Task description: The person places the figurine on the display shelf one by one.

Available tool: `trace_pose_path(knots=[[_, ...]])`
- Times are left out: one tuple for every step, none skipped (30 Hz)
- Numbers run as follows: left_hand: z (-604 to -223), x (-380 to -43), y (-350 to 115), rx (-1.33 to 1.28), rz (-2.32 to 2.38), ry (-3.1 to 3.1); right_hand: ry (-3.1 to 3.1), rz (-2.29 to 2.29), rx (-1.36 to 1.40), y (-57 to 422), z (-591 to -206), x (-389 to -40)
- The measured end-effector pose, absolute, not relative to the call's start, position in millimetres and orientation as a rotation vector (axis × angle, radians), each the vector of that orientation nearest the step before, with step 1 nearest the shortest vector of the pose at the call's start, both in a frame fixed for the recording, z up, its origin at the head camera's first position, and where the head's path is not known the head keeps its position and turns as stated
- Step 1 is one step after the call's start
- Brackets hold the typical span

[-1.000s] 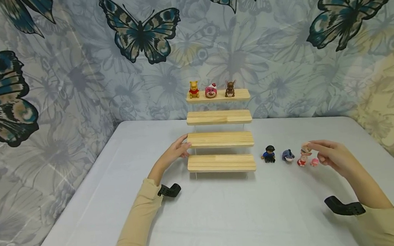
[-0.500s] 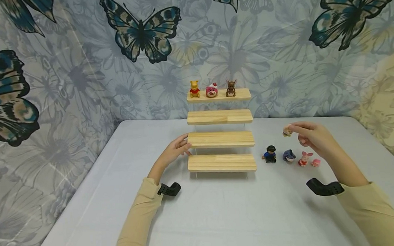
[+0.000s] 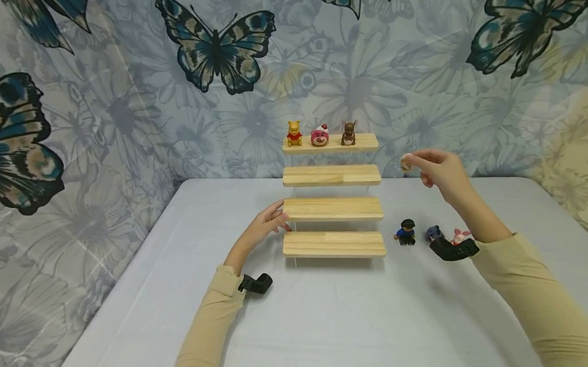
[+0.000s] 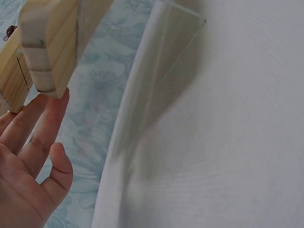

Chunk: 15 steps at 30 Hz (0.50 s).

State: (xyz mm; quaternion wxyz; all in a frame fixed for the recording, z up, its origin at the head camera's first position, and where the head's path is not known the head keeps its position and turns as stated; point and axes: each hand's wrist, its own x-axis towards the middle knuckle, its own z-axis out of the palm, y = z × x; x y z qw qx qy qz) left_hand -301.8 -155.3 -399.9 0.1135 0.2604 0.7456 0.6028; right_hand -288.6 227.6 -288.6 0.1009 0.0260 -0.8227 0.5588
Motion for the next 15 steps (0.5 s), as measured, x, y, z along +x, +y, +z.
trace_pose_path(knots=[[-399, -302, -155, 0.753, 1.769, 2.186, -2.390, 1.663, 0.095, 223, -285, -292], [-397, -302, -156, 0.742, 1.770, 2.188, -2.343, 1.683, 0.113, 218, -281, -295], [-396, -302, -156, 0.734, 1.772, 2.191, -2.296, 1.710, 0.133, 213, -277, -299], [-394, -302, -155, 0.732, 1.775, 2.189, -2.242, 1.749, 0.151, 208, -274, -302], [-394, -302, -155, 0.725, 1.774, 2.183, -2.190, 1.790, 0.165, 203, -271, -305], [-391, -300, -155, 0.720, 1.773, 2.174, -2.150, 1.825, 0.173, 200, -269, -308], [-388, -298, -155, 0.716, 1.767, 2.168, -2.109, 1.870, 0.179, 196, -268, -311], [-385, -295, -154, 0.717, 1.762, 2.162, -2.075, 1.911, 0.175, 192, -267, -313], [-382, -292, -154, 0.720, 1.759, 2.154, -2.056, 1.940, 0.169, 189, -266, -316], [-380, -289, -153, 0.722, 1.756, 2.146, -2.047, 1.970, 0.157, 187, -266, -319], [-378, -286, -153, 0.722, 1.753, 2.141, -2.049, 1.992, 0.144, 185, -266, -321], [-377, -284, -152, 0.723, 1.749, 2.143, -2.054, 2.008, 0.130, 182, -267, -324], [-376, -283, -152, 0.725, 1.747, 2.146, -2.051, 2.031, 0.124, 179, -266, -326], [-376, -283, -152, 0.725, 1.748, 2.146, -2.053, 2.044, 0.113, 176, -266, -329], [-376, -283, -153, 0.725, 1.749, 2.146, -2.054, 2.054, 0.110, 173, -266, -332]])
